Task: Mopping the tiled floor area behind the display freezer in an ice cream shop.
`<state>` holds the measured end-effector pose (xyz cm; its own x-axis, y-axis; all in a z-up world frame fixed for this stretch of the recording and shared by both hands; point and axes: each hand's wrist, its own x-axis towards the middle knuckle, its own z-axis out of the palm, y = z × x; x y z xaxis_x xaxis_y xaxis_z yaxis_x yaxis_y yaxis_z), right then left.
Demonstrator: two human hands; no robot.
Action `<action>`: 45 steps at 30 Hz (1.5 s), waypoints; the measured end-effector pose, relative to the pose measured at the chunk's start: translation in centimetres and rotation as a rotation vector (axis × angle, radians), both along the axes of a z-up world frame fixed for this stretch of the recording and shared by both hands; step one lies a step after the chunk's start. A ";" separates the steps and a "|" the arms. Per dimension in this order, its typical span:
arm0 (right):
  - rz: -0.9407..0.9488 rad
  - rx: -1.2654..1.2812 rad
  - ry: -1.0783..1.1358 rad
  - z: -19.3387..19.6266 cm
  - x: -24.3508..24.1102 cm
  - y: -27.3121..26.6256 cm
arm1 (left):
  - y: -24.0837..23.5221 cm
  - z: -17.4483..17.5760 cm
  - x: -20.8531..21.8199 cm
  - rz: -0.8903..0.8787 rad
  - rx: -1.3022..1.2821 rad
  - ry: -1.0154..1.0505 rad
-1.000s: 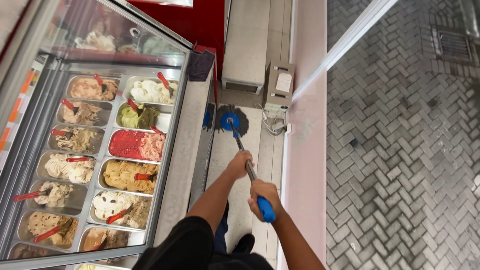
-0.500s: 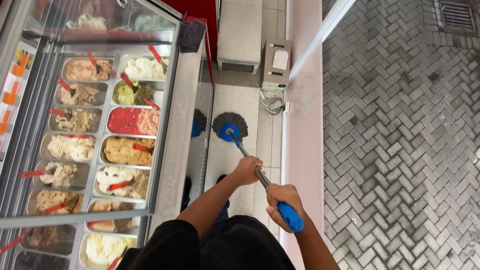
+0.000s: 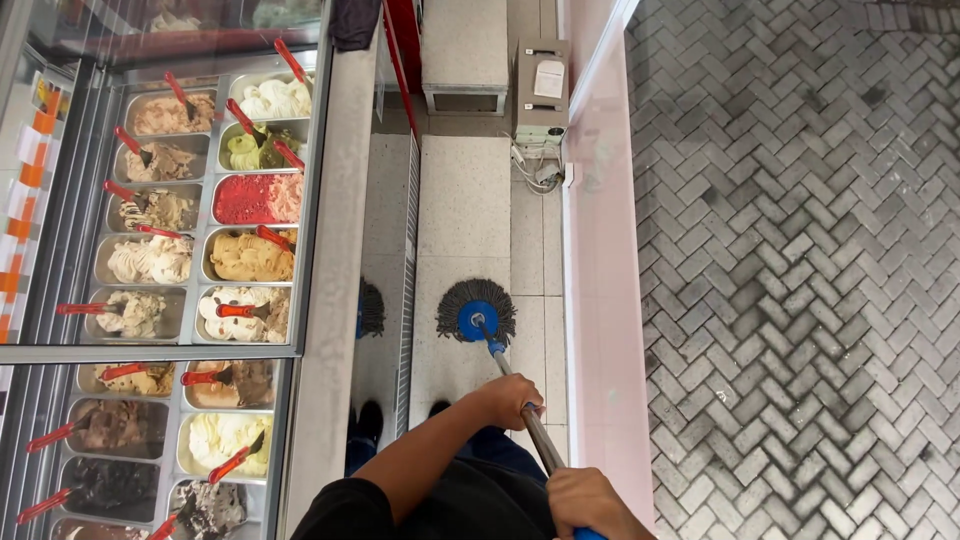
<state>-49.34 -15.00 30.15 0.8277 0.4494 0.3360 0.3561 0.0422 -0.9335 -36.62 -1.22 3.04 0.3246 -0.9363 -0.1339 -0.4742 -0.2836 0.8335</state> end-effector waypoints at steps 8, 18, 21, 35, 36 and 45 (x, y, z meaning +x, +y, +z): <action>-0.119 -0.052 -0.134 -1.0 0.9 3.6 | 1.9 -3.0 2.6 0.086 -0.148 -0.205; -0.195 0.015 -0.164 -9.7 7.9 8.7 | 6.3 -8.7 10.0 0.682 0.287 -0.058; -0.183 -0.013 -0.172 -8.3 5.6 9.5 | 7.1 -7.7 7.0 0.693 0.271 -0.112; -0.064 -0.072 0.080 -0.1 -12.2 18.0 | 16.1 -1.7 -13.2 0.394 -0.272 0.007; -0.057 -0.071 0.085 -0.7 -11.6 18.0 | 16.0 -2.2 -12.4 0.401 -0.271 0.012; -0.006 -0.176 -0.211 -11.5 0.0 17.6 | 15.8 -9.5 1.1 0.703 0.154 -0.050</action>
<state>-49.39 2.60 18.64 0.7507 0.5111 0.4186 0.5430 -0.1166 -0.8316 -35.49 14.61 -6.50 0.8528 -0.4752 -0.2168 -0.1725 -0.6480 0.7418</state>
